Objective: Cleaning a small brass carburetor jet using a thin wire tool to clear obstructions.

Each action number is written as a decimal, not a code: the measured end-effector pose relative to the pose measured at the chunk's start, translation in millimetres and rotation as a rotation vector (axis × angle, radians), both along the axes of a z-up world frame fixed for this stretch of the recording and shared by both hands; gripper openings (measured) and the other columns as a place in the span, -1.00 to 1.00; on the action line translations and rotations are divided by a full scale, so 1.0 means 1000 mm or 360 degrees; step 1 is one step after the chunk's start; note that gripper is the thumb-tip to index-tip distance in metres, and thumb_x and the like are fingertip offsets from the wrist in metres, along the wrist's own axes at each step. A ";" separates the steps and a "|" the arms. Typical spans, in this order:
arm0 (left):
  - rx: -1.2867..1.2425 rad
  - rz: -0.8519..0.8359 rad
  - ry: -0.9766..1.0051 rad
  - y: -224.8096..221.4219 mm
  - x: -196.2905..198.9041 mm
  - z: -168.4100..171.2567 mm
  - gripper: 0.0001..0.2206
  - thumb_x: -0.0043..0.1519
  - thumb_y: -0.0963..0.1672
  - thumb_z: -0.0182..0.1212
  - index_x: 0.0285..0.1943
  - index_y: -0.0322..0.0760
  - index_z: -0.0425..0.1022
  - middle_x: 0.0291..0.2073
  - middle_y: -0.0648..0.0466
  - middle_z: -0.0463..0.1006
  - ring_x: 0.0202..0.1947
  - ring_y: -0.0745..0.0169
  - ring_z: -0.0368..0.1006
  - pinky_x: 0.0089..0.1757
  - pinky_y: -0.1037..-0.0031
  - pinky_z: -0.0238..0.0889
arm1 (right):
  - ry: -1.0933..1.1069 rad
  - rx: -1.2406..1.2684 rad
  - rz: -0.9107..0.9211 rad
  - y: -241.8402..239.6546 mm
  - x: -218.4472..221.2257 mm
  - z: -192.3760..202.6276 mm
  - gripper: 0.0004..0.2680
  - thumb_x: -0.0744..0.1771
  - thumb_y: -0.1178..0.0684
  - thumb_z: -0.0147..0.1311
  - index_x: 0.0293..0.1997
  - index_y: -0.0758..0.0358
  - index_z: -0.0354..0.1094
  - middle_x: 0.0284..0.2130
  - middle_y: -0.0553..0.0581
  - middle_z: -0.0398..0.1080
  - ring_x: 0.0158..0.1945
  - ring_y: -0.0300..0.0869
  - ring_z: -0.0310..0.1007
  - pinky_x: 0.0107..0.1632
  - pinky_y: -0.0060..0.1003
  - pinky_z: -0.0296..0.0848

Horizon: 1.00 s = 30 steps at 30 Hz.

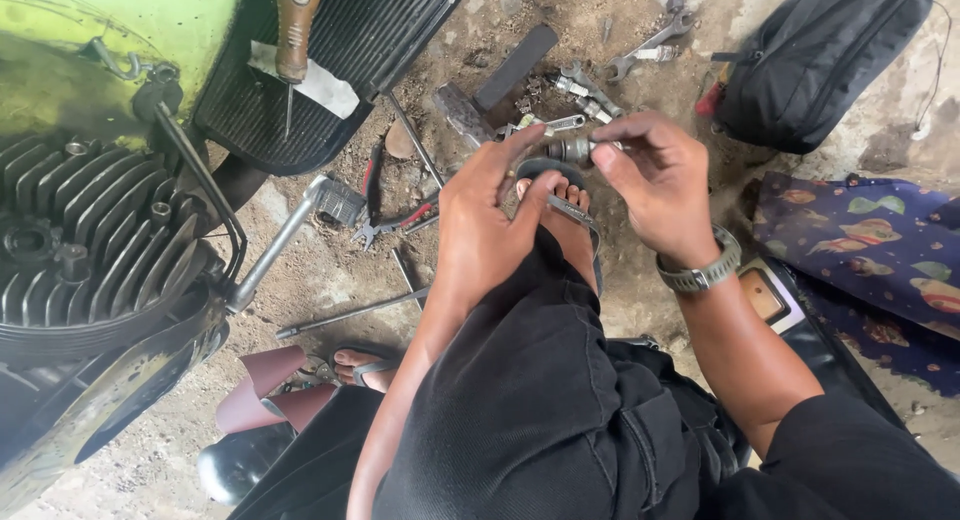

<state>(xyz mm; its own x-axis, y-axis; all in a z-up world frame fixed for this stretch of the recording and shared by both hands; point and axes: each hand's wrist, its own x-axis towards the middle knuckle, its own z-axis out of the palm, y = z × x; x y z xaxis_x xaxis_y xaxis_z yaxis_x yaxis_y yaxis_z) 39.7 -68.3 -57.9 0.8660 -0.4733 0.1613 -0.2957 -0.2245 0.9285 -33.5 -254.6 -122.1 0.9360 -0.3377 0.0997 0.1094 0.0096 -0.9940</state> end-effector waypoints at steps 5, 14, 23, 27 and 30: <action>0.0256 0.0090 0.0149 0.007 0.002 -0.021 -0.68 0.29 -0.13 0.35 0.20 -0.34 0.54 -0.25 -0.21 0.58 -0.45 0.05 0.46 -0.33 0.25 0.43 | 0.0296 -0.0254 -0.0086 -0.004 0.005 -0.048 -0.87 0.40 0.23 0.25 -0.04 0.53 0.44 -0.26 0.38 0.46 -0.16 -0.01 0.54 -0.15 -0.18 0.46; 0.0490 0.0234 0.0477 0.022 0.004 -0.041 -0.71 0.39 -0.08 0.10 0.18 -0.32 0.58 -0.59 -0.03 0.42 -0.54 0.21 0.31 -0.41 0.28 0.28 | 0.1115 -0.0264 -0.0374 -0.017 -0.013 -0.233 -0.88 0.26 0.07 0.33 -0.25 0.25 0.54 -0.51 0.13 0.44 -0.43 -0.22 0.47 -0.36 -0.29 0.39; 0.0502 0.0301 0.0562 0.023 0.002 -0.035 -0.71 0.39 -0.08 0.06 0.13 -0.29 0.61 -0.68 0.08 0.35 -0.58 0.32 0.25 -0.42 0.37 0.23 | 0.1307 -0.0602 -0.0265 -0.025 -0.007 -0.222 -0.87 0.28 0.01 0.29 -0.19 0.16 0.55 -0.45 0.21 0.52 -0.27 0.02 0.60 -0.25 -0.10 0.47; 0.0480 0.0313 0.0578 0.022 0.001 -0.031 -0.71 0.39 -0.08 0.05 0.13 -0.30 0.61 -0.69 0.02 0.35 -0.59 0.24 0.29 -0.42 0.33 0.23 | 0.1230 -0.0685 -0.0169 -0.025 -0.004 -0.205 -0.90 0.29 0.06 0.27 -0.21 0.18 0.53 -0.42 0.28 0.51 -0.26 0.14 0.57 -0.23 -0.01 0.46; 0.0484 0.0318 0.0568 0.019 0.002 -0.024 -0.72 0.39 -0.09 0.06 0.12 -0.29 0.62 -0.69 0.04 0.34 -0.58 0.28 0.28 -0.42 0.36 0.23 | 0.1126 -0.0824 -0.0086 -0.028 -0.004 -0.210 -0.92 0.29 0.11 0.26 -0.25 0.24 0.48 -0.42 0.32 0.50 -0.26 0.19 0.57 -0.24 0.03 0.49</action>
